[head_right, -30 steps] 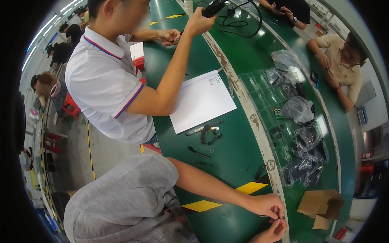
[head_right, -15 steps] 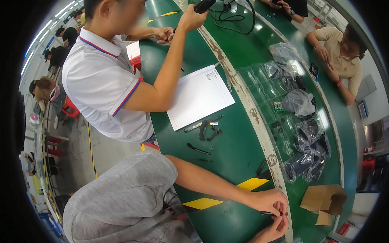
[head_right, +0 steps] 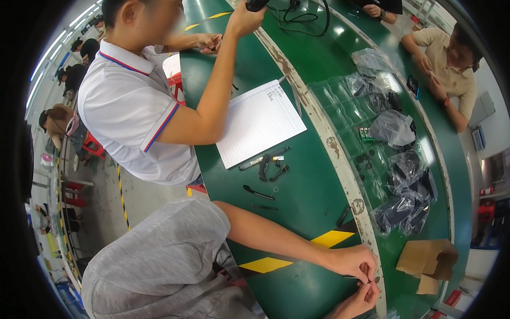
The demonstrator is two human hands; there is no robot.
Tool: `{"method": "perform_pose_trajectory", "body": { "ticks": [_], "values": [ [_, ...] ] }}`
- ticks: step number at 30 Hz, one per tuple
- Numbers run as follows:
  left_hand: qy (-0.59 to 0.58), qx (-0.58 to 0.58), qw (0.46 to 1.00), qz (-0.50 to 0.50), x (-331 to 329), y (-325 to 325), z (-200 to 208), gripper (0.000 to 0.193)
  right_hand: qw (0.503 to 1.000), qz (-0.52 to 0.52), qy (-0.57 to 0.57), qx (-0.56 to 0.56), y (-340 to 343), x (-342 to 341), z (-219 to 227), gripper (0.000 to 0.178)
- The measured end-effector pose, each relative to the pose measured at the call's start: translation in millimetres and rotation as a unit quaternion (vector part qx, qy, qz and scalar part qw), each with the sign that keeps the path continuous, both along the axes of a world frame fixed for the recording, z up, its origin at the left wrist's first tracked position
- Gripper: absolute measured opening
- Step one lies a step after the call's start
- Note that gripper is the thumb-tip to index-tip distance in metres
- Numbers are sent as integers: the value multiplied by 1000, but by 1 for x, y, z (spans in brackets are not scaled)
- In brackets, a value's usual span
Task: The person assembles small electronic components and plastic parts at a factory workbench, using an electric screwdriver to join them.
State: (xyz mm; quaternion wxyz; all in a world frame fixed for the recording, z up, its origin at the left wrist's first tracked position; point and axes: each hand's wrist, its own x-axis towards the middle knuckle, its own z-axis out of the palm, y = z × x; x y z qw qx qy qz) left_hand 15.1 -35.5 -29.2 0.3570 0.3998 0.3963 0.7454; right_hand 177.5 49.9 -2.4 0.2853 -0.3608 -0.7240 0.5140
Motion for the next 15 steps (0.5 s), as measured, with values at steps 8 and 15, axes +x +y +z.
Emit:
{"method": "perform_pose_trajectory", "body": {
  "ticks": [8, 15],
  "values": [
    [30, 11, 999, 12, 0, 2, -1, 8, 998, -29, 47, 33, 4, 5, -13, 12],
    [9, 8, 1000, 9, 0, 1, -1, 8, 998, -21, 54, -39, 2, 5, -8, 13]
  ]
}}
